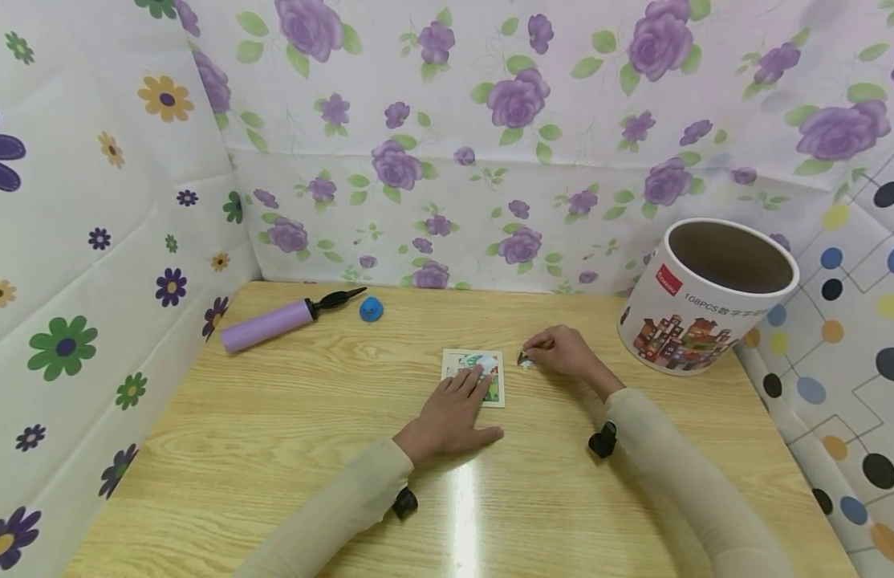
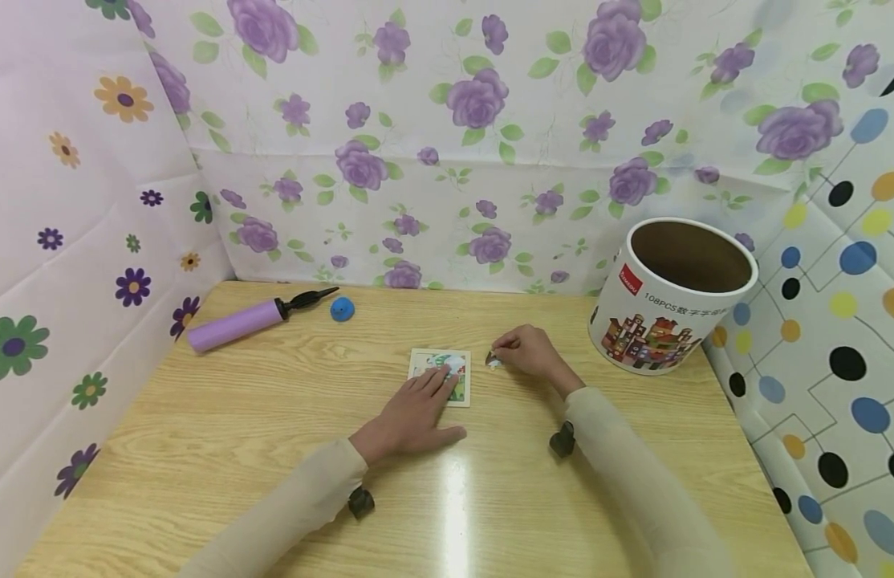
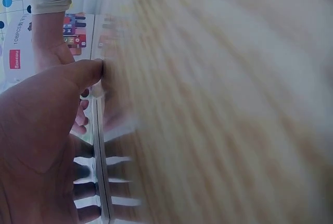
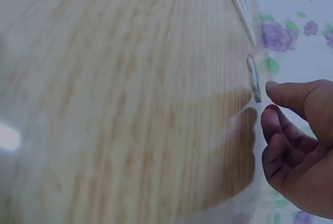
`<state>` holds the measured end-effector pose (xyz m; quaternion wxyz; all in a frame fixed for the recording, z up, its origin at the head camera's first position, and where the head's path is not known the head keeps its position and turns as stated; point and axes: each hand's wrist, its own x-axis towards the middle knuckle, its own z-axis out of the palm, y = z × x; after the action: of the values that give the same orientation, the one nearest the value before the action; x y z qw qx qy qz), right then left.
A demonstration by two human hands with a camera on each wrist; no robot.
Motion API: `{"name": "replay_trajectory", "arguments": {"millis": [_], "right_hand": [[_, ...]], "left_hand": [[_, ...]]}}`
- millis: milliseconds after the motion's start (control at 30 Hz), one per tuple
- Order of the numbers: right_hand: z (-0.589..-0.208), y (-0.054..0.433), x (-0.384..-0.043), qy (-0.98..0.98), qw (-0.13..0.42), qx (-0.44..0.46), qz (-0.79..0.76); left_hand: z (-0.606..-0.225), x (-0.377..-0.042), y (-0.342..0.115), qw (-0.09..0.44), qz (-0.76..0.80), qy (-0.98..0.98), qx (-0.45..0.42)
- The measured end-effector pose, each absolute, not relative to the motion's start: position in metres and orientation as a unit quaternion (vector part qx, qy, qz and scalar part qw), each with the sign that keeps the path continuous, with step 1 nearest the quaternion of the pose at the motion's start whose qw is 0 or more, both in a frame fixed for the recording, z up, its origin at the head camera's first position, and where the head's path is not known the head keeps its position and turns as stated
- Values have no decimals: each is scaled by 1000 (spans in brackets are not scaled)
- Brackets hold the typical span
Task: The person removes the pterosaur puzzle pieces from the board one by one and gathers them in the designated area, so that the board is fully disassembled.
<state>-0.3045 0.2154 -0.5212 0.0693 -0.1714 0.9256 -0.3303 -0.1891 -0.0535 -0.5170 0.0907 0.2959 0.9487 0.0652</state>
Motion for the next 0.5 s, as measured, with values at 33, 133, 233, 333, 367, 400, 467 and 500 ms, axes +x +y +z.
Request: {"name": "replay_trajectory", "arguments": {"millis": [33,133,233,333,367,400,467,500], "right_hand": [[-520,216,-304,925,68,-172,-331],[-517,216,-304,924,66,-176,-333],[-514,215,-303,922,68,-181,-337],[-511,212,-303,920,73,-189,-336],[-509,210,-303,919,75,-192,-336],[-508,208,-303,918,77,-196,-335],[-506,203,-302,917,79,-205,-332],[-505,200,-302,916,82,-209,-334]], "left_hand": [[-517,-189,-53,90,64,949,297],[-517,-189,-53,88,59,948,300],[-517,-189,-52,92,52,948,299],[-518,-190,-51,97,43,949,296],[-518,-190,-50,97,42,949,296],[-518,-190,-50,96,41,949,296],[-518,-190,-49,92,37,949,298],[-518,-189,-48,88,34,949,299]]}}
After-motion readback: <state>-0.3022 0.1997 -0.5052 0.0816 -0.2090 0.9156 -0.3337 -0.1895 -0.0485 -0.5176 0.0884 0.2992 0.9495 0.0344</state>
